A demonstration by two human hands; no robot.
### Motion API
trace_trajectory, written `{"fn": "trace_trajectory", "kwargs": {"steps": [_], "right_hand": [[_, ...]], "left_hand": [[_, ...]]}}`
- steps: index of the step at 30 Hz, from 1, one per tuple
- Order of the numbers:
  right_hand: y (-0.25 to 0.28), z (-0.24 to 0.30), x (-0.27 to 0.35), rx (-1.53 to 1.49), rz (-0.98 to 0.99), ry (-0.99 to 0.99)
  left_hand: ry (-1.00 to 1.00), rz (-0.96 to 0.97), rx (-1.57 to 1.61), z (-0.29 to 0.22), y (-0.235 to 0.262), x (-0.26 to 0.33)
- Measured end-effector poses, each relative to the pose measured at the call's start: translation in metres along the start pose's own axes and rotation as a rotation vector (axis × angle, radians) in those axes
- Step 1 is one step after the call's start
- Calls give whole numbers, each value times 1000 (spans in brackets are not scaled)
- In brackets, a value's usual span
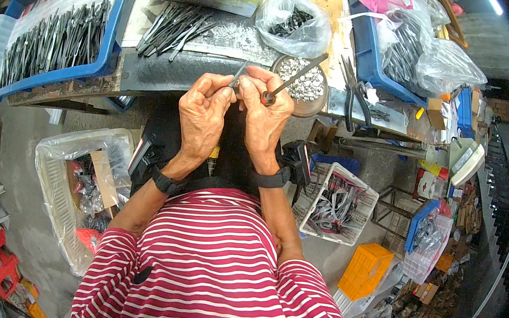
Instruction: The person repeatedly picks a metal rod from a container, places a small metal cap onto the rod, and uses a screwdriver to press the cap into place. The person then places the assembled fastener into a blue tray and repeats the process with additional rods and caps.
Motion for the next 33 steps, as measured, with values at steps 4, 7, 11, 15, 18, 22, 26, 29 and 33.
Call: {"fn": "trace_trajectory", "kwargs": {"steps": [4,7,11,15,18,22,26,29,33], "right_hand": [[1,-1,0,45,-26,5],[2,3,0,154,-62,61],[2,9,0,239,-118,126],[2,13,2,318,-154,175],[0,15,4,323,-157,204],[-3,18,5,312,-157,245],[1,13,3,202,-174,178],[2,11,3,218,-181,143],[0,14,2,298,-152,157]], "left_hand": [[-4,-4,48,-2,-1,-1],[10,-20,70,0,-2,-1],[7,-33,28,1,-2,-3],[16,-41,22,2,-2,-5],[16,-44,32,2,-2,-6],[14,-48,10,0,-2,-7],[76,-26,166,3,-6,-7],[121,-31,236,6,-6,-7],[159,-26,295,10,-5,-11]]}}
Point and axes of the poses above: each hand's wrist, its own x-axis away from the middle knuckle, its own y-axis out of the back of the hand, z = x × y, the point moved 9 cm from there along -x, towards the middle knuckle, and after that the axes turned 5 degrees about x, right-handed, at the moved point
